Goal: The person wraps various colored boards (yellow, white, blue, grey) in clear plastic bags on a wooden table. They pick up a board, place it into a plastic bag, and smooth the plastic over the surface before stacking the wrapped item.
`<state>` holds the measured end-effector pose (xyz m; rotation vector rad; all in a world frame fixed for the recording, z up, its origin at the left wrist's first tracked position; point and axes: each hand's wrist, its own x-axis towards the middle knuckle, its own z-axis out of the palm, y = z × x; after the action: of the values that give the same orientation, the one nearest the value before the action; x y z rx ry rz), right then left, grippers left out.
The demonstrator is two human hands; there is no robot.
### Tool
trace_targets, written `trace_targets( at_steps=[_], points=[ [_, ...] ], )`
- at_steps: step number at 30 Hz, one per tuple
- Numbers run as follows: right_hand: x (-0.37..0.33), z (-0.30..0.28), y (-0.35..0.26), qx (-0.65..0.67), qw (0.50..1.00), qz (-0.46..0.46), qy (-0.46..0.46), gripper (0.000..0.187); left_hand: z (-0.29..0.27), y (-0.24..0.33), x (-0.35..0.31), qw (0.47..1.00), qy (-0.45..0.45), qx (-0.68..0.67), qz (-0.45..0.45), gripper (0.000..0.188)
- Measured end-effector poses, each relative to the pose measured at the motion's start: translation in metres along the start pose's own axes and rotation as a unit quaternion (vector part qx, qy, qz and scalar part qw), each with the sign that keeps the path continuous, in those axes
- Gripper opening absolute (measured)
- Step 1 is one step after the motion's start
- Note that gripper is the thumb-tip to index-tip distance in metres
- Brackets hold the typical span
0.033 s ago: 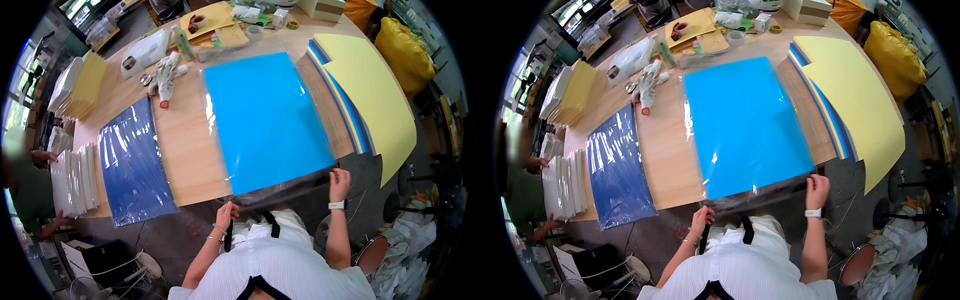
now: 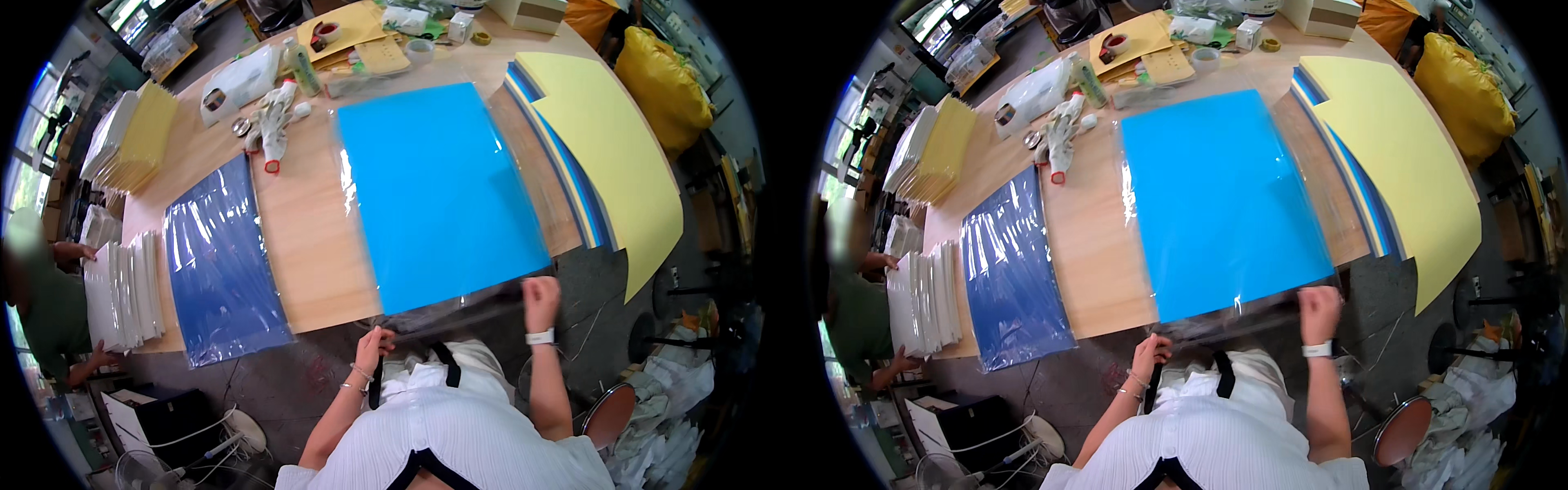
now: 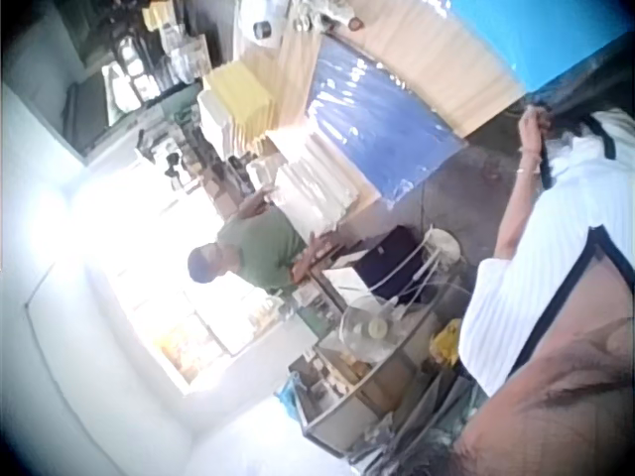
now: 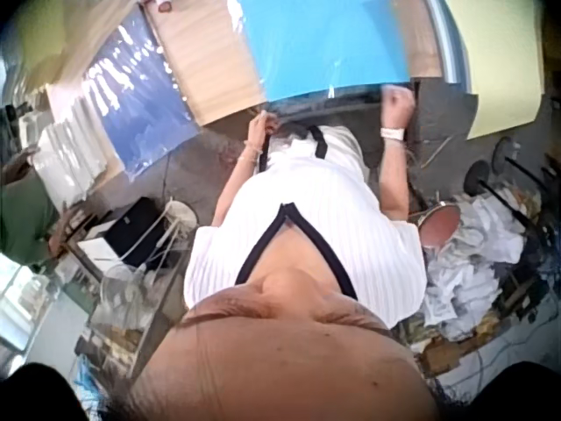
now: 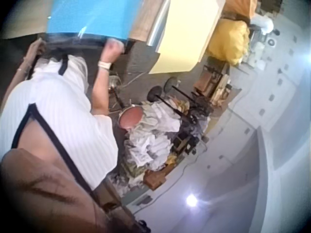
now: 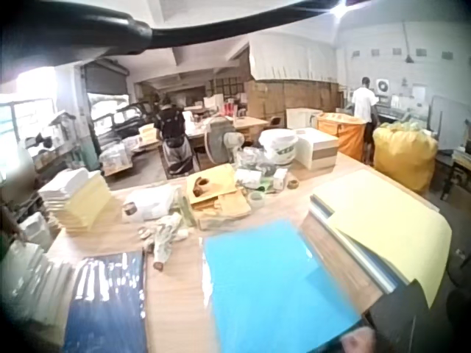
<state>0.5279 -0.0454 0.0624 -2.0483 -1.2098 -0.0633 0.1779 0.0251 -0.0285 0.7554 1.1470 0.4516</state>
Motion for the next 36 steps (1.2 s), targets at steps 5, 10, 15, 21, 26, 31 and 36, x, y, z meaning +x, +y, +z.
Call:
trace_targets(
  at_steps=[5, 10, 15, 21, 26, 31, 36],
  points=[
    [-0.079, 0.102, -0.117, 0.193, 0.930, -0.119, -0.290, 0.013, 0.001, 0.017, -0.014, 0.993, -0.050, -0.109, -0.024, 0.040],
    [-0.104, 0.149, -0.149, 0.156, 0.898, -0.205, -0.358, 0.010, -0.012, 0.001, -0.008, 0.975, -0.067, -0.204, -0.057, 0.032],
    [-0.095, 0.134, -0.160, 0.131, 0.867, -0.307, -0.370, 0.009, -0.005, 0.003, 0.003, 0.977, 0.028, -0.193, -0.086, 0.031],
    [0.025, -0.202, -0.060, 0.266, 0.887, 0.019, -0.376, 0.020, -0.035, -0.002, -0.006, 0.995, -0.004, 0.083, 0.063, 0.039],
    [-0.096, -0.231, 0.146, -0.016, 0.834, 0.308, -0.458, 0.028, -0.058, 0.014, -0.011, 0.935, 0.038, 0.260, 0.237, 0.031],
    [-0.101, -0.075, 0.160, -0.096, 0.936, 0.226, -0.251, 0.066, -0.048, 0.060, -0.017, 0.553, 0.201, 0.627, 0.511, 0.026],
    [0.005, -0.040, 0.106, -0.099, 0.929, -0.333, -0.128, 0.033, -0.041, 0.081, -0.006, 0.426, -0.053, 0.681, 0.593, 0.032]
  ],
)
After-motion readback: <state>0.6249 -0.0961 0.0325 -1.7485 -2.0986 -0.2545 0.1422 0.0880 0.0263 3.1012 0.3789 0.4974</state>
